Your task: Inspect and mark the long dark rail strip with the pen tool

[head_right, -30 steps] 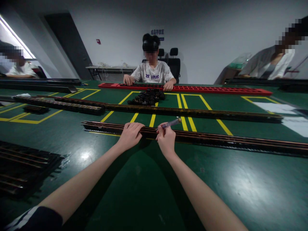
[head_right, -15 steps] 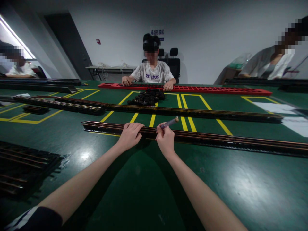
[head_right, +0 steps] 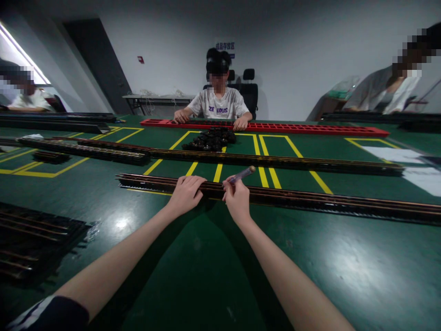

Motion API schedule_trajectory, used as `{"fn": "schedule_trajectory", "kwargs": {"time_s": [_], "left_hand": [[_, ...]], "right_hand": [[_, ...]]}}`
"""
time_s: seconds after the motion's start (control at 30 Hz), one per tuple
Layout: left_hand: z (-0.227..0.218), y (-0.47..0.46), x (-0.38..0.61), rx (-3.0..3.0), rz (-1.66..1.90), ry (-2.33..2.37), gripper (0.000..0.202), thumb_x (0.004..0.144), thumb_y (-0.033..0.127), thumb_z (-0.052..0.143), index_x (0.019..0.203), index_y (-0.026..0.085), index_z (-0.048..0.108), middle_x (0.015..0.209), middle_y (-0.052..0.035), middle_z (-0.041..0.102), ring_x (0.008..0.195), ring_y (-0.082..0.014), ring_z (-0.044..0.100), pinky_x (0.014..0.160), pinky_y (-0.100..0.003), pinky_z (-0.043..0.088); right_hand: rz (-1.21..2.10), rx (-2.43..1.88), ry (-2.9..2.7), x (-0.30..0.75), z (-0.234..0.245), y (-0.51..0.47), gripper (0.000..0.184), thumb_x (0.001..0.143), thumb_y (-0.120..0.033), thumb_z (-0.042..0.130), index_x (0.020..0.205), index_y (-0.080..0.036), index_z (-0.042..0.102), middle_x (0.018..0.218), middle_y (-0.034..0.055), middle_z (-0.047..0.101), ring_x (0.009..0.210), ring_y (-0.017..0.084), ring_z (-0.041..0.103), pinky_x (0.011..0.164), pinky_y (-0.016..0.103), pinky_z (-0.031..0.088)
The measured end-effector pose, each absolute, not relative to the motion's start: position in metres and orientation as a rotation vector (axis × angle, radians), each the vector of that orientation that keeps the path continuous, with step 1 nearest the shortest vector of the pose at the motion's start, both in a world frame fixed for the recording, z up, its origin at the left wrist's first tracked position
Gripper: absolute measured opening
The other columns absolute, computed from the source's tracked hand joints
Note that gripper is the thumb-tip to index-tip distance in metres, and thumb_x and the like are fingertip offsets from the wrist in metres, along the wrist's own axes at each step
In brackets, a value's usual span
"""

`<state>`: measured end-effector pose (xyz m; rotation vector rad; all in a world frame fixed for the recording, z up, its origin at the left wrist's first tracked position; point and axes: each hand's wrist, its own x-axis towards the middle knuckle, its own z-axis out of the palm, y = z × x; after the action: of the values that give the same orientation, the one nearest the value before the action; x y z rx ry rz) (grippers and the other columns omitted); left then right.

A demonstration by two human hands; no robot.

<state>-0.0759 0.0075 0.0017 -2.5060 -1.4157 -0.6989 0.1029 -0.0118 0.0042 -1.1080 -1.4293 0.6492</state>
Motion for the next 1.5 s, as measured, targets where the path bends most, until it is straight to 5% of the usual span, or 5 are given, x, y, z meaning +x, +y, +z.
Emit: {"fn": "schedule_trajectory", "kwargs": {"time_s": [0.97, 1.5], "left_hand": [[0.0027, 0.0070, -0.0760, -2.496, -0.696, -1.450, 0.032, 0.084, 0.019, 0.042, 0.112, 0.017, 0.058, 0.114, -0.0080, 0.065, 0.107, -0.0232, 0.056, 0.095, -0.042, 0.035], [0.0028, 0.0063, -0.0759, -2.461, -0.684, -1.440, 0.040, 0.080, 0.007, 0.039, 0.113, 0.017, 0.059, 0.116, -0.0074, 0.065, 0.109, -0.0231, 0.056, 0.096, -0.043, 0.034]], "right_hand": [[0.680, -1.118, -1.385, 0.1026, 0.0033, -0.0106, 0.038, 0.082, -0.054, 0.052, 0.082, -0.016, 0.056, 0.063, 0.0007, 0.059, 0.039, 0.009, 0.053, 0.032, 0.019, 0.043], [0.684, -1.092, -1.342, 0.1015, 0.0048, -0.0128, 0.037, 0.082, -0.054, 0.052, 0.081, -0.017, 0.053, 0.064, 0.0005, 0.059, 0.040, 0.010, 0.054, 0.033, 0.020, 0.044]]}}
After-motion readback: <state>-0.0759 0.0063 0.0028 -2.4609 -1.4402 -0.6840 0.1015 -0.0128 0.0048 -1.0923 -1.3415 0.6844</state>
